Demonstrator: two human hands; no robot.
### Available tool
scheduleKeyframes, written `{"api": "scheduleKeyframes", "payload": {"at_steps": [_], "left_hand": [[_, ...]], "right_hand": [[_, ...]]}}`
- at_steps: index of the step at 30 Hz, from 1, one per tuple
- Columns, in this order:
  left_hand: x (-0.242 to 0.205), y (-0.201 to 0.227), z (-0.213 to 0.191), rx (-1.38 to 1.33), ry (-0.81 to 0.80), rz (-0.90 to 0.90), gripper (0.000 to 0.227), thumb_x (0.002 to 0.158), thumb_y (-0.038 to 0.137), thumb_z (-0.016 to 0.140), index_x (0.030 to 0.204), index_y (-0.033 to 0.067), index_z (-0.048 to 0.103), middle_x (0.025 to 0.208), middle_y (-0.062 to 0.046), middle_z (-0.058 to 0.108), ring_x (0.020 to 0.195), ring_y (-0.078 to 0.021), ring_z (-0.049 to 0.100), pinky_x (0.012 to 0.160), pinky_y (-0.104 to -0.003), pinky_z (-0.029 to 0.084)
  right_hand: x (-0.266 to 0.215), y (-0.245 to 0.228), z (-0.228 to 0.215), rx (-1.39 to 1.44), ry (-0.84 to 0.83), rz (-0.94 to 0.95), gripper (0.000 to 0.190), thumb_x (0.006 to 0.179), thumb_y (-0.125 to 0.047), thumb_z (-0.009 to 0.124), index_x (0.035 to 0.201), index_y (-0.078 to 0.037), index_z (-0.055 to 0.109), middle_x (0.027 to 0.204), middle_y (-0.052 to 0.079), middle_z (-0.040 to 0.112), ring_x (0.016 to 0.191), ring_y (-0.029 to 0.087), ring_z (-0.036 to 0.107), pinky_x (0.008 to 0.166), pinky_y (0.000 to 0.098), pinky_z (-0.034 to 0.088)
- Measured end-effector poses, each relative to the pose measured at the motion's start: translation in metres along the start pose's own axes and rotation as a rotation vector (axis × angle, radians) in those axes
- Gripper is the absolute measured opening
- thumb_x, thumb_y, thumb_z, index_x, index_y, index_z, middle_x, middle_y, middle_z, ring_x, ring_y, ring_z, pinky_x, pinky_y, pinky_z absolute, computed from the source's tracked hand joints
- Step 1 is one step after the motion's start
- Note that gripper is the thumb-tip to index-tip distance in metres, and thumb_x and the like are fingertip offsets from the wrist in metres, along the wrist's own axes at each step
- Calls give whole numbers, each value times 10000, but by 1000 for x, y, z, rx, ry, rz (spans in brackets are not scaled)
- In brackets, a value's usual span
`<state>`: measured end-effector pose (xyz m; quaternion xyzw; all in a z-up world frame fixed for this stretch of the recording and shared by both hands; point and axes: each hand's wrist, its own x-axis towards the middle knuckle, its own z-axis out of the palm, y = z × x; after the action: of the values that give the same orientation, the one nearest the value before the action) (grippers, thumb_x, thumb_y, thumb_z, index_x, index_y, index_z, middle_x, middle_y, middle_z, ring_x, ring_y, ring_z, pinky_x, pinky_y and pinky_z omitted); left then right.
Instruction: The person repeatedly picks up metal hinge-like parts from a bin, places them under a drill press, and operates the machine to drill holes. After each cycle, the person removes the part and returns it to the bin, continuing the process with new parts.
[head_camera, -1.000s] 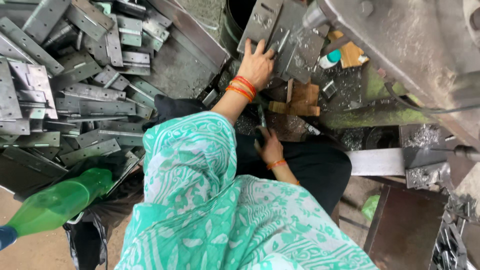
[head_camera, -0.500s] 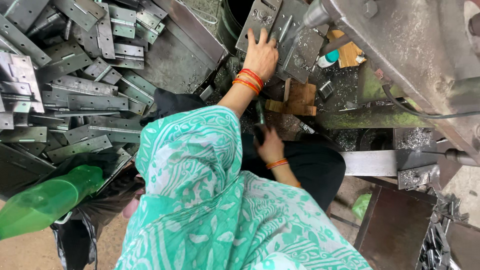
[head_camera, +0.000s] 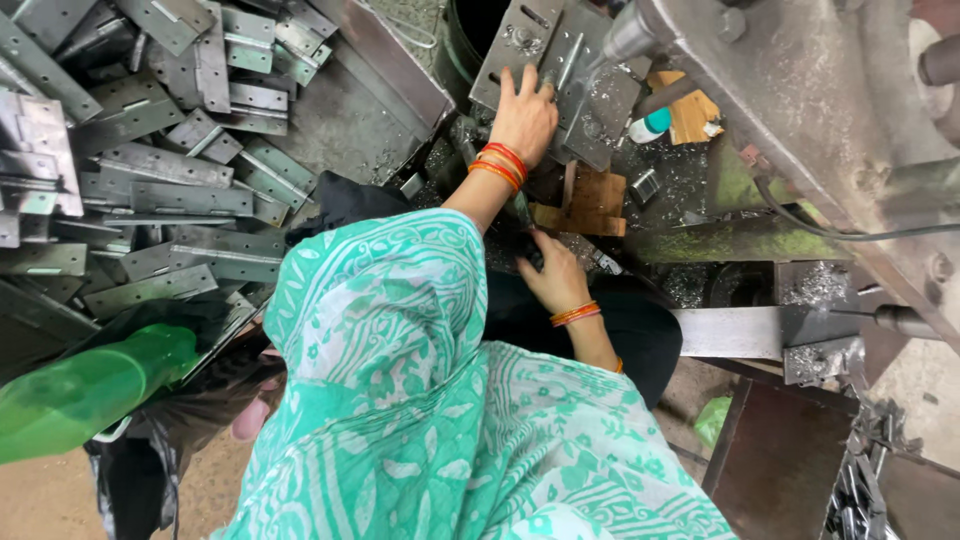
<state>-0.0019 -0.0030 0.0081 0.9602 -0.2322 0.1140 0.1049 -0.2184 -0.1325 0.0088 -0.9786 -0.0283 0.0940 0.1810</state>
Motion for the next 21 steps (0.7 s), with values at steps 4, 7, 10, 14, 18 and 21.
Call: {"api": "scheduleKeyframes", "payload": {"at_steps": [4,7,10,14,18,21], "left_hand": [[24,0,7,-44,81,-12,283,965,221,550,1069,106,787,1385,-113,613,1411,-403,366,1113,-707,257],[25,0,13,-64,78,-9,281,970,213,549,1073,104,787,1391,-108,609,1420,-404,368,1125,-705,256],[20,-6,7,-18,89,25,293,941,216,556,1077,94,784,1390,-100,602,1415,-410,368,1110,-713,255],[-3,-5,-2,-2,14,57,319,938,229,550,1118,89,773,1393,-104,592,1426,-415,343,1108,-727,236],[-5,-8,-8,-19,-22,37,325,975,203,530,1170,89,764,1442,-90,572,1474,-413,296,1122,-779,193],[8,-6,-1,-40,-17,-20,339,990,236,492,1137,94,763,1486,-73,530,1489,-401,250,1127,-783,141]], "right_hand": [[5,3,9,-2,19,7,666,823,-293,758,1415,-104,520,1262,199,660,1152,423,649,934,491,558],[-14,1,56,28,107,77,778,824,-348,803,1481,-130,448,1318,251,581,1107,484,613,882,539,538],[-23,3,84,160,233,-9,714,843,-268,755,1498,-213,478,1379,245,581,1140,474,630,891,525,564],[-26,2,75,142,113,37,712,827,-246,753,1492,-235,499,1334,224,614,1126,459,635,892,518,558],[-9,-7,27,40,15,22,648,826,-257,761,1427,-145,545,1217,222,658,1109,437,650,919,492,553],[-2,-8,-6,52,-25,36,589,870,-290,729,1405,-102,568,1219,207,686,1072,409,681,929,471,555]]}}
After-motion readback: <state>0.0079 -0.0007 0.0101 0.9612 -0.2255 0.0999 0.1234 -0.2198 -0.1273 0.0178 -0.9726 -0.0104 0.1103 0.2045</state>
